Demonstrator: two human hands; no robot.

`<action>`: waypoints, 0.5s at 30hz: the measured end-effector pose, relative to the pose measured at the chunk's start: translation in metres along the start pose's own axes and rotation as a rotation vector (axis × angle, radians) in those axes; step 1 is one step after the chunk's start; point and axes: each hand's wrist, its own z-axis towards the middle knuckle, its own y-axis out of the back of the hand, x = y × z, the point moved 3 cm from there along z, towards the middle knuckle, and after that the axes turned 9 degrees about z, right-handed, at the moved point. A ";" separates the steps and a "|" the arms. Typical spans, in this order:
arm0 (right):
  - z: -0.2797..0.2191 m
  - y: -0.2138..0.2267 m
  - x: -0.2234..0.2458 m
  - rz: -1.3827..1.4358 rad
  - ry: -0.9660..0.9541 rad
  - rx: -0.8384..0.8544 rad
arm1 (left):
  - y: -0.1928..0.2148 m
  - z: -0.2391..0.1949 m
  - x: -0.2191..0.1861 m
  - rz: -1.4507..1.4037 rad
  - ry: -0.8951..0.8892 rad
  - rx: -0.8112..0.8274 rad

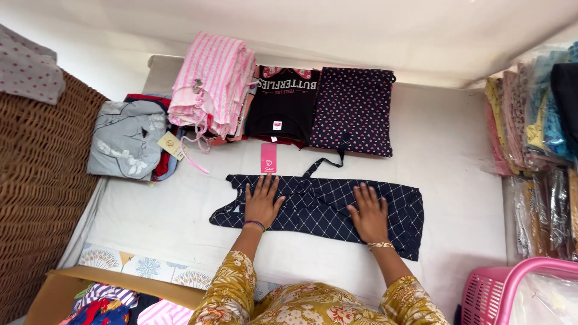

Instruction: Folding and stacking various items of clothing on a flat surface.

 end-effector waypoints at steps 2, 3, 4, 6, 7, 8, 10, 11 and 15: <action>-0.004 0.002 -0.028 -0.074 -0.120 -0.020 | -0.012 -0.001 0.025 0.010 0.075 0.040; -0.007 0.008 -0.042 -0.106 -0.188 -0.073 | -0.017 0.001 0.041 0.000 0.148 0.001; -0.017 0.014 -0.057 -0.138 -0.263 -0.122 | -0.024 -0.001 0.055 -0.012 0.216 -0.031; -0.027 0.020 -0.073 -0.109 -0.315 -0.172 | -0.035 -0.002 0.069 -0.011 0.275 -0.050; -0.032 0.026 -0.084 -0.080 -0.370 -0.227 | -0.039 0.000 0.074 -0.010 0.329 -0.072; -0.037 0.028 -0.086 -0.082 -0.377 -0.231 | -0.028 -0.003 0.063 -0.011 0.321 -0.073; -0.048 0.037 -0.092 -0.025 -0.409 -0.433 | -0.003 -0.009 0.039 -0.031 0.263 -0.171; -0.055 0.044 -0.082 -0.027 -0.415 -0.437 | 0.006 -0.011 0.020 -0.032 0.256 -0.171; -0.085 0.056 -0.042 0.068 -0.068 -0.269 | 0.012 -0.023 -0.069 -0.158 -0.247 -0.117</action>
